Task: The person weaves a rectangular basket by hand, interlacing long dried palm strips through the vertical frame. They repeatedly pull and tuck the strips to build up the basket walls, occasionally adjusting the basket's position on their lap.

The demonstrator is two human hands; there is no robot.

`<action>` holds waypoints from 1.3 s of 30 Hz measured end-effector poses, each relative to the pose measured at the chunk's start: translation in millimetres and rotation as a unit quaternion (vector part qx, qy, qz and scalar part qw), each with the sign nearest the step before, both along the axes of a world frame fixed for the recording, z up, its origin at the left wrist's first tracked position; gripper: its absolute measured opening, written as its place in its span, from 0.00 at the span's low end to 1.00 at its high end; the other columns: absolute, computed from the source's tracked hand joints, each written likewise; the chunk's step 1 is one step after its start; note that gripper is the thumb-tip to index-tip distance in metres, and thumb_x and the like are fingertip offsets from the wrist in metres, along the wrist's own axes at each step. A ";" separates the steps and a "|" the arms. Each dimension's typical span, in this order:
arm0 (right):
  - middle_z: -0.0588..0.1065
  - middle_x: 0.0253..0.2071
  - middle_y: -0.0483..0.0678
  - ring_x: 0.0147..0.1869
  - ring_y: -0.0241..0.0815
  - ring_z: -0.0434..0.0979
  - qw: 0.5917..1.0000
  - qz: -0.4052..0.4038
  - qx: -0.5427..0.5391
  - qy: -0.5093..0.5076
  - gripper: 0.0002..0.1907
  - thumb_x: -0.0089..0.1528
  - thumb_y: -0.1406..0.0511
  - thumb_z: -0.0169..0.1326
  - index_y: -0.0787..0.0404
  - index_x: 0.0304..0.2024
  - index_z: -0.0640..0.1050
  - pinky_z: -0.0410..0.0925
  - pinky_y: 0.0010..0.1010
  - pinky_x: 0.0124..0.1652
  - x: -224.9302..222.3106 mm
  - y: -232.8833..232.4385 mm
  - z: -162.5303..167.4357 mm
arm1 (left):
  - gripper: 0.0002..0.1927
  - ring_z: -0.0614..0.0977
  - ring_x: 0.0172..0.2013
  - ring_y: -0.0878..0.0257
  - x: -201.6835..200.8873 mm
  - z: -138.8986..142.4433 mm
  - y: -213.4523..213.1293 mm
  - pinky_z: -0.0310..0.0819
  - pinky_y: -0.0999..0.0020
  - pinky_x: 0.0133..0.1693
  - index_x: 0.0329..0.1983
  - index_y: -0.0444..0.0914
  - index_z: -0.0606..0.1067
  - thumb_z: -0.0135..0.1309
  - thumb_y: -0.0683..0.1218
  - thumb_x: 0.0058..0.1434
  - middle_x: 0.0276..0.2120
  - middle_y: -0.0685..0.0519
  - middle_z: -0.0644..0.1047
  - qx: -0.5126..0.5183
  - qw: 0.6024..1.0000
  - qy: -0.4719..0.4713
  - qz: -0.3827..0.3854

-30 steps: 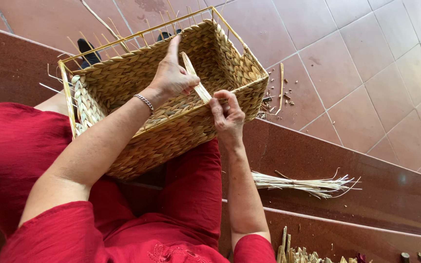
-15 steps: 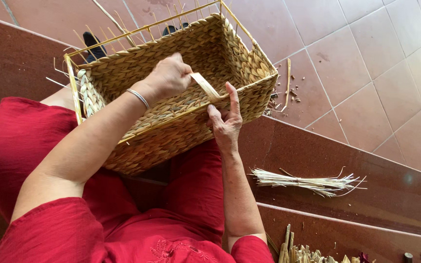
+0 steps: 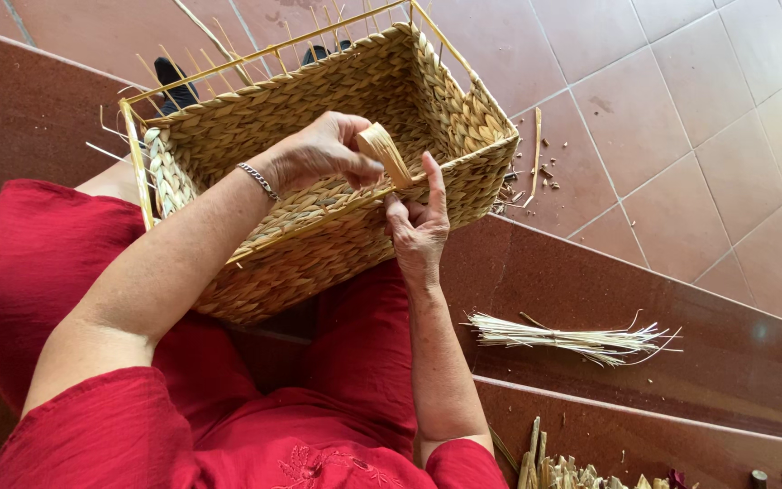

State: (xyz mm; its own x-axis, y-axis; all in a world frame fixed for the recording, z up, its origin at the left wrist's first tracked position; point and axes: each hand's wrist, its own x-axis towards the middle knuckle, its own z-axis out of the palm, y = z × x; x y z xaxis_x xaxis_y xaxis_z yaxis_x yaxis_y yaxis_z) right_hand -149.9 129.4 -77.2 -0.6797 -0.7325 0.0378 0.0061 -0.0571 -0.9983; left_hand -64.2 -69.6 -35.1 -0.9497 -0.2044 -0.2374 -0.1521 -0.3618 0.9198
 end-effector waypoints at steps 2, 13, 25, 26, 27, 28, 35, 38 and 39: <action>0.80 0.33 0.44 0.32 0.24 0.73 1.000 -0.006 0.005 -0.003 0.40 0.67 0.75 0.53 0.49 0.78 0.55 0.66 0.17 0.31 1.8 0.1 1.8 | 0.14 0.84 0.32 0.62 -0.8 3.4 4.4 0.83 0.67 0.35 0.47 0.32 0.79 0.66 0.40 0.58 0.35 0.46 0.83 0.010 0.999 -0.019 0.031; 0.77 0.34 0.43 0.34 0.27 0.74 0.996 -0.053 -0.029 0.071 0.17 0.69 0.72 0.58 0.59 0.56 0.65 0.67 0.19 0.33 9.7 1.5 -18.8 | 0.21 0.84 0.35 0.66 -6.1 11.1 8.7 0.83 0.69 0.34 0.48 0.35 0.78 0.68 0.39 0.50 0.37 0.52 0.83 -0.043 0.998 -0.043 -0.033; 0.81 0.34 0.45 0.32 0.29 0.79 0.948 -0.067 0.049 0.307 0.10 0.65 0.69 0.62 0.63 0.49 0.78 0.73 0.22 0.33 13.2 7.1 4.3 | 0.19 0.83 0.33 0.69 3.8 7.4 7.1 0.81 0.73 0.36 0.49 0.35 0.79 0.66 0.40 0.54 0.35 0.52 0.83 0.013 1.000 -0.016 -0.007; 0.82 0.35 0.47 0.34 0.31 0.81 0.931 -0.079 0.036 0.354 0.09 0.66 0.69 0.62 0.62 0.48 0.78 0.74 0.23 0.34 13.7 5.9 5.7 | 0.19 0.83 0.33 0.69 3.5 6.5 8.4 0.81 0.73 0.36 0.50 0.36 0.78 0.67 0.40 0.54 0.35 0.53 0.83 0.007 1.000 -0.024 0.003; 0.82 0.36 0.48 0.35 0.32 0.82 0.912 -0.090 0.024 0.399 0.08 0.67 0.70 0.62 0.60 0.48 0.78 0.76 0.25 0.35 14.6 5.2 6.8 | 0.19 0.83 0.33 0.69 3.0 5.3 10.3 0.80 0.73 0.35 0.50 0.35 0.78 0.66 0.40 0.55 0.35 0.53 0.83 0.011 1.000 -0.015 0.002; 0.82 0.36 0.48 0.35 0.34 0.83 0.903 -0.092 0.021 0.419 0.07 0.67 0.69 0.62 0.60 0.47 0.78 0.76 0.25 0.35 15.2 4.8 7.2 | 0.19 0.82 0.33 0.70 1.6 4.0 13.1 0.79 0.73 0.34 0.50 0.35 0.77 0.66 0.40 0.55 0.35 0.53 0.83 0.015 1.000 -0.005 0.001; 0.78 0.27 0.48 0.27 0.39 0.79 0.861 -0.063 0.078 0.498 0.02 0.65 0.70 0.56 0.63 0.38 0.76 0.74 0.32 0.31 4.8 1.8 1.9 | 0.17 0.79 0.30 0.71 -0.4 -1.3 18.4 0.78 0.75 0.32 0.50 0.34 0.76 0.62 0.41 0.58 0.32 0.56 0.79 0.005 1.000 -0.028 0.008; 0.76 0.24 0.48 0.22 0.38 0.77 0.882 -0.031 0.084 0.463 0.01 0.63 0.71 0.52 0.63 0.35 0.74 0.74 0.31 0.26 -1.4 3.4 -1.5 | 0.17 0.78 0.30 0.72 -3.0 -2.0 20.5 0.77 0.76 0.32 0.51 0.34 0.76 0.62 0.44 0.60 0.32 0.57 0.79 0.004 0.999 -0.039 0.003; 0.76 0.23 0.48 0.21 0.37 0.77 0.889 -0.021 0.089 0.449 0.02 0.63 0.72 0.51 0.63 0.34 0.73 0.74 0.31 0.24 -1.5 5.2 -2.6 | 0.18 0.78 0.30 0.72 -3.3 -1.9 21.1 0.77 0.76 0.32 0.52 0.35 0.76 0.62 0.44 0.60 0.33 0.57 0.79 0.024 0.999 -0.029 -0.002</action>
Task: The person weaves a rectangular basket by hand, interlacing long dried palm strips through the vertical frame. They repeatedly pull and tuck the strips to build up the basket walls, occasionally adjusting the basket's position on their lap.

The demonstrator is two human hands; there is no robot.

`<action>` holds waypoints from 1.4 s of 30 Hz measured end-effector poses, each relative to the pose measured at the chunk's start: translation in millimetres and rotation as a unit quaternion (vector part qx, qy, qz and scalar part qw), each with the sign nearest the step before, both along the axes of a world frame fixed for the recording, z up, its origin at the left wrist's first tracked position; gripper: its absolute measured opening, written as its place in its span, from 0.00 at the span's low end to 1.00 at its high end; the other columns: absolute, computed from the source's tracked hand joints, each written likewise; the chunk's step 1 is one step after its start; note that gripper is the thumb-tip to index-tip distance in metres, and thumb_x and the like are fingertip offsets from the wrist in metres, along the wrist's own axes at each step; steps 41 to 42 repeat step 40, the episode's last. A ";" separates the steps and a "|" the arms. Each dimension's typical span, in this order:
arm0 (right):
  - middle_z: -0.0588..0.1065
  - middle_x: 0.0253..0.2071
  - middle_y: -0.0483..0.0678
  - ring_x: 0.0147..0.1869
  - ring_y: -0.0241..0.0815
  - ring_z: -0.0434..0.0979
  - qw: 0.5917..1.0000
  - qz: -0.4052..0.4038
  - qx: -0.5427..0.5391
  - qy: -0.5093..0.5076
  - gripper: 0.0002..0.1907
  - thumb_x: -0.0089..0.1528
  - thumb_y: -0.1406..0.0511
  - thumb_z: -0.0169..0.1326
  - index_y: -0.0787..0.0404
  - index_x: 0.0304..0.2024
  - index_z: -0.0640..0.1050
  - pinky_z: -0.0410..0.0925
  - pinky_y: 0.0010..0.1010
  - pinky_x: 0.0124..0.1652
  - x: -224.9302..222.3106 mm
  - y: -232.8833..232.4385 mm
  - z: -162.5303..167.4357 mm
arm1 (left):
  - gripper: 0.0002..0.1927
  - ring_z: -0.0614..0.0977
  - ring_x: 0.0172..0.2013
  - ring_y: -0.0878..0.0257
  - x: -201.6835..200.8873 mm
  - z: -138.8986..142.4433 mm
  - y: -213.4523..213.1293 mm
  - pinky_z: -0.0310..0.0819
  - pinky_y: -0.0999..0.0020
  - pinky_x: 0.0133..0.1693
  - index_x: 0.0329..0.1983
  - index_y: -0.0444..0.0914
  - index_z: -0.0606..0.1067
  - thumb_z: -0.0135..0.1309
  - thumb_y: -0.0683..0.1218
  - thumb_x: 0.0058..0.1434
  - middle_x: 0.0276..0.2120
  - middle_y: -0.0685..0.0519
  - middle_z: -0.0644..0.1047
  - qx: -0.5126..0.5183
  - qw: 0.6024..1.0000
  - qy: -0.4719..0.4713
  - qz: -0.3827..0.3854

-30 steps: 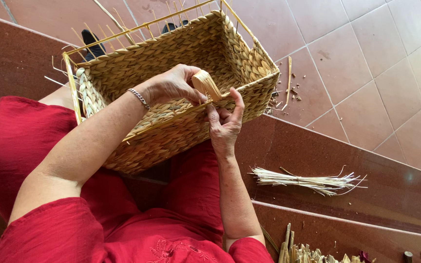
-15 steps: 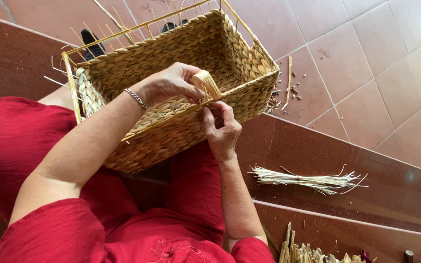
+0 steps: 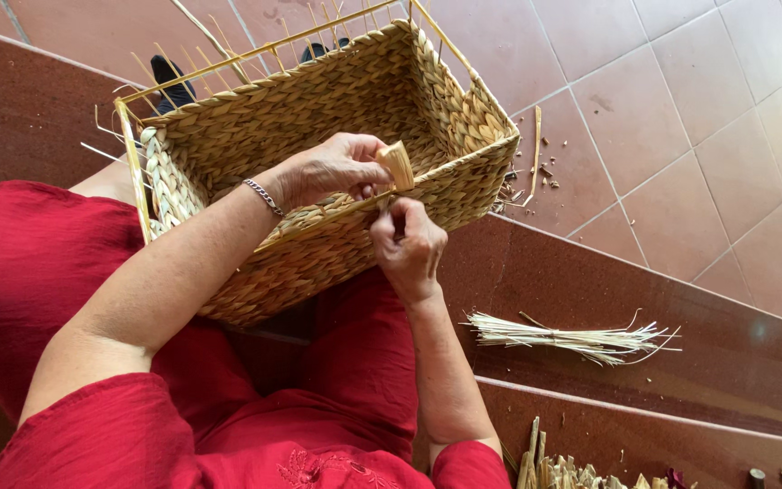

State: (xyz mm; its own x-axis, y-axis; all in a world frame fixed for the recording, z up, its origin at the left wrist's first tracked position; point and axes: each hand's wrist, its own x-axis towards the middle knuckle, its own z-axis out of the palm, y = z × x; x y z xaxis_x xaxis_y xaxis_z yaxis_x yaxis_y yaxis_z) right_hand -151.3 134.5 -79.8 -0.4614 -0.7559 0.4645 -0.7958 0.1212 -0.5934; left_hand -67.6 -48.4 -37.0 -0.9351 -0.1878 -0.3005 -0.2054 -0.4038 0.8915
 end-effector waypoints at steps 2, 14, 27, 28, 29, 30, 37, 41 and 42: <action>0.75 0.23 0.48 0.22 0.39 0.77 1.000 0.021 -0.003 0.009 0.02 0.61 0.71 0.52 0.62 0.33 0.73 0.74 0.33 0.26 4.0 11.6 -1.3 | 0.19 0.78 0.30 0.72 0.3 -0.1 0.9 0.76 0.76 0.32 0.53 0.36 0.76 0.61 0.46 0.60 0.34 0.57 0.79 0.042 0.999 0.020 -0.010; 0.74 0.21 0.48 0.19 0.42 0.75 0.988 0.055 0.128 0.066 0.02 0.57 0.71 0.53 0.62 0.31 0.72 0.73 0.34 0.24 30.2 49.5 -34.2 | 0.22 0.80 0.33 0.68 11.6 -3.5 -6.9 0.77 0.72 0.35 0.50 0.35 0.78 0.67 0.41 0.50 0.35 0.51 0.81 -0.066 0.996 -0.044 -0.044; 0.79 0.33 0.44 0.31 0.34 0.79 0.889 0.062 0.007 -0.453 0.11 0.68 0.64 0.54 0.62 0.49 0.72 0.73 0.27 0.31 21.4 45.4 -13.6 | 0.04 0.82 0.33 0.47 30.6 -21.1 49.8 0.78 0.56 0.37 0.35 0.34 0.79 0.57 0.41 0.62 0.31 0.43 0.80 -0.581 0.793 0.106 0.152; 0.77 0.29 0.43 0.28 0.33 0.75 0.891 0.051 0.024 -0.451 0.09 0.68 0.63 0.54 0.63 0.45 0.74 0.70 0.26 0.28 17.5 41.0 -14.2 | 0.05 0.82 0.34 0.46 32.9 -24.1 52.7 0.78 0.55 0.38 0.36 0.34 0.78 0.57 0.42 0.62 0.30 0.43 0.79 -0.607 0.767 0.130 0.164; 0.75 0.25 0.43 0.24 0.32 0.72 0.892 0.039 0.042 -0.448 0.09 0.69 0.62 0.54 0.63 0.41 0.76 0.67 0.25 0.24 12.5 37.1 -16.0 | 0.06 0.82 0.34 0.45 33.4 -27.4 55.3 0.78 0.54 0.38 0.36 0.34 0.76 0.56 0.43 0.62 0.30 0.43 0.78 -0.631 0.740 0.154 0.174; 0.73 0.21 0.42 0.21 0.31 0.69 0.893 0.028 0.060 -0.445 0.11 0.69 0.62 0.54 0.63 0.37 0.78 0.63 0.25 0.20 10.2 35.6 -17.8 | 0.06 0.81 0.33 0.45 33.9 -30.3 55.0 0.78 0.54 0.37 0.35 0.34 0.75 0.56 0.42 0.63 0.28 0.44 0.78 -0.638 0.743 0.132 0.156; 0.73 0.20 0.43 0.21 0.32 0.70 0.981 0.001 0.029 -0.193 0.17 0.72 0.62 0.52 0.60 0.28 0.73 0.64 0.27 0.20 25.9 25.8 -29.2 | 0.06 0.81 0.30 0.49 29.7 -40.7 55.2 0.78 0.56 0.34 0.33 0.35 0.70 0.56 0.40 0.58 0.25 0.45 0.76 -0.676 0.717 0.117 0.125; 0.73 0.20 0.44 0.20 0.35 0.73 0.994 -0.020 0.013 -0.106 0.16 0.73 0.62 0.50 0.60 0.30 0.73 0.66 0.29 0.22 38.1 18.7 -31.9 | 0.06 0.81 0.30 0.49 31.0 -42.9 55.8 0.78 0.57 0.34 0.33 0.36 0.70 0.56 0.40 0.59 0.25 0.46 0.76 -0.664 0.729 0.109 0.126; 0.73 0.20 0.44 0.20 0.35 0.73 0.994 -0.020 0.013 -0.106 0.16 0.73 0.62 0.50 0.60 0.30 0.73 0.66 0.29 0.22 38.1 18.7 -31.9 | 0.06 0.81 0.30 0.49 31.0 -42.9 55.8 0.78 0.57 0.34 0.33 0.36 0.70 0.56 0.40 0.59 0.25 0.46 0.76 -0.664 0.729 0.109 0.126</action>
